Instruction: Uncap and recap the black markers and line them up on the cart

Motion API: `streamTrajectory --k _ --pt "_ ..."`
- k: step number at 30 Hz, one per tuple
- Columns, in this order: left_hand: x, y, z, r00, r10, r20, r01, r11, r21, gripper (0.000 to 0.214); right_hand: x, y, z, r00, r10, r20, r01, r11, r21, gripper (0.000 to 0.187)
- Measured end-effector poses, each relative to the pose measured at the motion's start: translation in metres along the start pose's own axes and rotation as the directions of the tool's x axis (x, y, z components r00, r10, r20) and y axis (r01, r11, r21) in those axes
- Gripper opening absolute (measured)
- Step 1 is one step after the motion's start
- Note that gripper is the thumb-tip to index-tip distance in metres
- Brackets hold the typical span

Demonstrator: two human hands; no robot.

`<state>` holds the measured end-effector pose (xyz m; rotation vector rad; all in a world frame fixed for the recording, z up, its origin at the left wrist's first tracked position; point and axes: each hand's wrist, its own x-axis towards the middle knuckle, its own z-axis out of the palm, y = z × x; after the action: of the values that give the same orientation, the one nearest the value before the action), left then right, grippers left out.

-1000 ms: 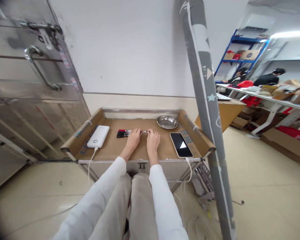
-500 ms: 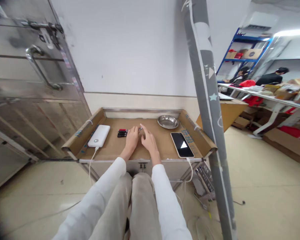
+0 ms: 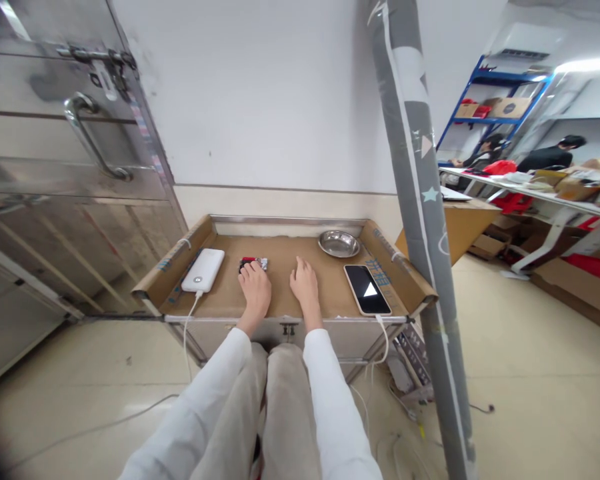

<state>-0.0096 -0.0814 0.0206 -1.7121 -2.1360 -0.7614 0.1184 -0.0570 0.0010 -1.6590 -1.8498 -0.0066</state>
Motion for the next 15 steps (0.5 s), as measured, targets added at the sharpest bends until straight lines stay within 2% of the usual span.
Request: streamTrajectory --k 4,11,13,15 --pt "-0.002 -0.002 0.004 1.0 -0.004 0.018 0.004 0.999 -0.033 0.032 -0.001 0.004 0.003 0.999 0.009 0.037 -0.007 0.999 -0.051 0.035" --pt "0.001 -0.001 0.009 0.997 0.071 0.019 -0.069 0.992 -0.106 0.029 -0.002 0.002 0.001 0.999 0.003 0.033 -0.001 0.997 -0.075 0.033" --pt "0.006 0.001 0.012 0.982 0.189 0.023 -0.181 0.962 -0.207 0.025 -0.002 0.0 -0.001 1.0 -0.006 0.03 0.008 0.996 -0.086 0.033" --pt "0.011 0.004 0.017 0.925 0.379 0.025 -0.346 0.868 -0.357 0.022 -0.001 -0.001 -0.002 1.0 -0.007 0.029 0.01 0.995 -0.101 0.032"
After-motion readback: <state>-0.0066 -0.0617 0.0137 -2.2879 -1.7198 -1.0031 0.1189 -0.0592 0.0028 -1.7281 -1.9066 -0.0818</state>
